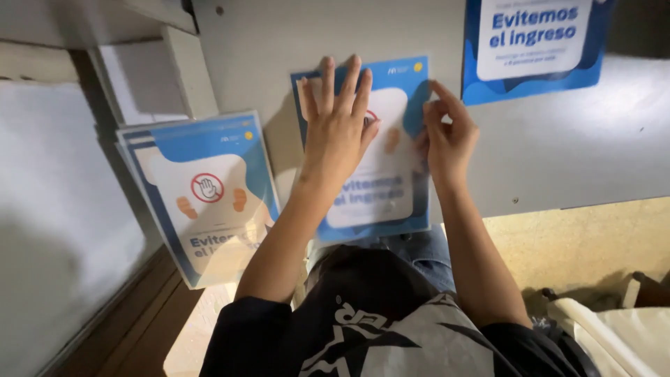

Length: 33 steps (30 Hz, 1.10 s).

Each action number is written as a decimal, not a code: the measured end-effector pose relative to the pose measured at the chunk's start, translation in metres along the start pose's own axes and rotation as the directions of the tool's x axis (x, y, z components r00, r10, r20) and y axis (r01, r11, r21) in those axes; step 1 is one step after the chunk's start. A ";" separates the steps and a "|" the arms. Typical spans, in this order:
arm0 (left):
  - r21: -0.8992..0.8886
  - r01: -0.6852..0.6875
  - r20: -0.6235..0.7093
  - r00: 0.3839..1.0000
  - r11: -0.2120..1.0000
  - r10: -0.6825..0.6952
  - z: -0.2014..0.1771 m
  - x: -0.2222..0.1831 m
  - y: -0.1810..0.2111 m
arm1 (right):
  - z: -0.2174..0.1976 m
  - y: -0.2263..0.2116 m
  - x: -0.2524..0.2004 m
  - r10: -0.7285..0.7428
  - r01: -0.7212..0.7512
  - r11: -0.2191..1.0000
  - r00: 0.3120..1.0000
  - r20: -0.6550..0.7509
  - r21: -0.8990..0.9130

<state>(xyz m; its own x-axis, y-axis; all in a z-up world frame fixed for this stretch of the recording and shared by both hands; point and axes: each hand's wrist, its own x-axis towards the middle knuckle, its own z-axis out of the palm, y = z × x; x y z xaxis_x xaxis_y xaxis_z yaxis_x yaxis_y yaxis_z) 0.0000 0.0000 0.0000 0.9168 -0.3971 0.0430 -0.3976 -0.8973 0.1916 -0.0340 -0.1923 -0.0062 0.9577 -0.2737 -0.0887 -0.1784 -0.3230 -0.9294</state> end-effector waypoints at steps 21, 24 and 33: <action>-0.002 -0.001 0.010 1.000 1.000 0.001 0.002 -0.002 0.000 | 0.004 -0.003 0.000 0.081 -0.081 0.997 0.996 -0.044 -0.004; 0.009 -0.002 0.001 1.000 1.000 0.002 0.000 -0.002 0.001 | 0.004 -0.004 -0.001 0.088 -0.089 0.996 0.995 -0.048 -0.015; 0.044 0.012 -0.077 0.997 0.999 -0.009 0.001 -0.004 0.005 | 0.005 -0.007 0.000 0.040 -0.041 0.999 0.998 -0.040 -0.019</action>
<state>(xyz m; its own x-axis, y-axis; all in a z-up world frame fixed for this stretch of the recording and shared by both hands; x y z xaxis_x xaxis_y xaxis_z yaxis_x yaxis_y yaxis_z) -0.0054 -0.0028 -0.0005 0.9205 -0.3729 0.1165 -0.3874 -0.9098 0.1492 -0.0314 -0.1851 -0.0013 0.9400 -0.3226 -0.1112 -0.2213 -0.3284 -0.9183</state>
